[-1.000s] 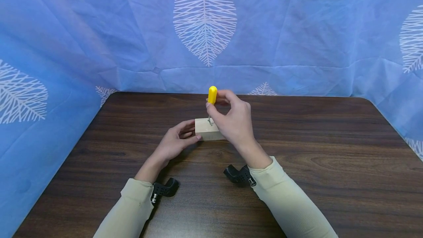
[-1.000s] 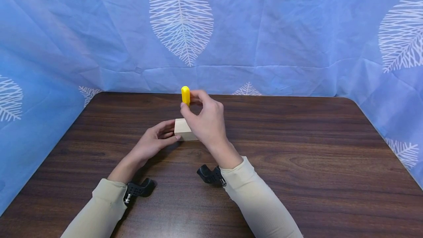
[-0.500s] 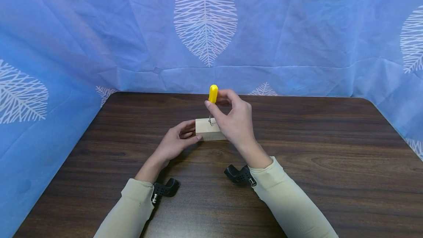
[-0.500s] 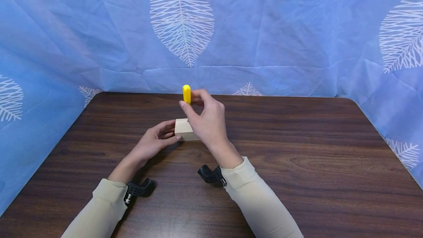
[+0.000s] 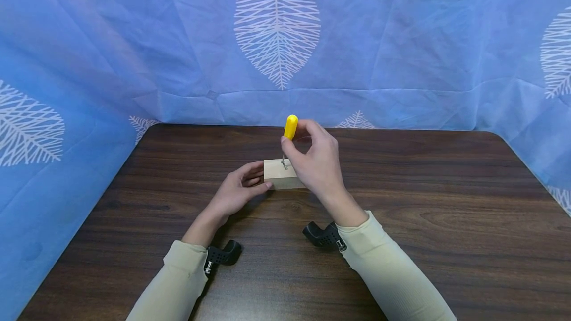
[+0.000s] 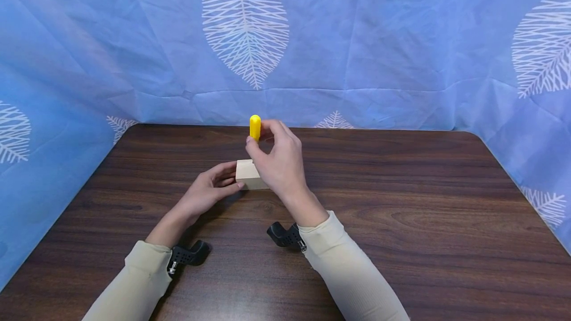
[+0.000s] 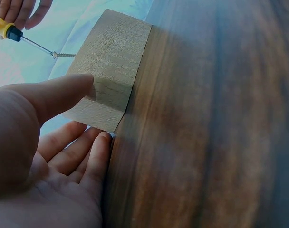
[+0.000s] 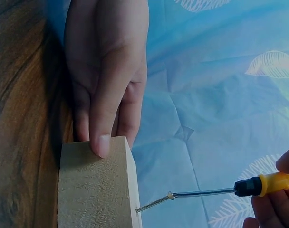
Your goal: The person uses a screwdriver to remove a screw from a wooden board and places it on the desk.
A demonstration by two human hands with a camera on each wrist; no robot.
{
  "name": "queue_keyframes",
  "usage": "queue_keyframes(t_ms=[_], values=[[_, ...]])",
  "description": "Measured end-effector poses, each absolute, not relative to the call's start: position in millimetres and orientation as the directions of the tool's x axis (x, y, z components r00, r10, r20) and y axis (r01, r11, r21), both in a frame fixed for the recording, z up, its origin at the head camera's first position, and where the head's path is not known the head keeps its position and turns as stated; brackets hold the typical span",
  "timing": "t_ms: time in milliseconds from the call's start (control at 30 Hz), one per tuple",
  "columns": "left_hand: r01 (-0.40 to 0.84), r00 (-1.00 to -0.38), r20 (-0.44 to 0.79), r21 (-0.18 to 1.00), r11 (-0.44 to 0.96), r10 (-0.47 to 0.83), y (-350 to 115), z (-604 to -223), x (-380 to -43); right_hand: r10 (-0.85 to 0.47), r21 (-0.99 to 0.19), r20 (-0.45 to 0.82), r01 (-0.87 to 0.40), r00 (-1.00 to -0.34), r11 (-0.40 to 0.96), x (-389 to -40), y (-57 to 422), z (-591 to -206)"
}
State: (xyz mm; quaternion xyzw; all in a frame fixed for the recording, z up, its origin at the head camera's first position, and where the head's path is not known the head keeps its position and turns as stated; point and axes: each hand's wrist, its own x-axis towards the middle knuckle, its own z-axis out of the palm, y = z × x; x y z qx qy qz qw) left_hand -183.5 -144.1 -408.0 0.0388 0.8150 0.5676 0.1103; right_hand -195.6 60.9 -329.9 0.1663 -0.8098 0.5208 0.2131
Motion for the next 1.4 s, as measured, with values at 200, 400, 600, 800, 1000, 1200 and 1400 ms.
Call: queue_keyframes(t_ms=[200,400,600,800,1000,1200,1400], values=[[-0.063,-0.974,-0.135,0.933,0.354,0.181,-145.1,-408.2,-183.6,-0.086,-0.751,0.523,-0.507,-0.848,0.423,-192.6,59.2,-328.5],[-0.063,-0.973,-0.136,0.933,0.355,0.184,-145.8,-409.4,-183.5,-0.094,-0.736,0.527,-0.509,-0.845,0.445,-194.4,57.8,-330.2],[-0.058,-0.972,-0.137,0.930,0.363,0.193,-145.1,-409.9,-183.5,-0.090,-0.730,0.536,-0.514,-0.839,0.450,-195.4,58.9,-330.4],[-0.056,-0.972,-0.133,0.932,0.358,0.192,-145.1,-410.0,-183.7,-0.073,-0.741,0.534,-0.508,-0.842,0.439,-194.5,59.8,-329.9],[-0.061,-0.973,-0.137,0.932,0.358,0.188,-145.4,-409.6,-183.9,-0.087,-0.731,0.544,-0.522,-0.835,0.439,-194.6,59.1,-329.7],[-0.063,-0.972,-0.140,0.932,0.358,0.191,-145.7,-409.3,-183.4,-0.082,-0.739,0.537,-0.515,-0.839,0.435,-192.9,59.5,-328.1],[-0.063,-0.970,-0.140,0.934,0.353,0.197,-144.7,-409.0,-183.6,-0.096,-0.745,0.527,-0.513,-0.845,0.426,-192.1,59.4,-327.7]])
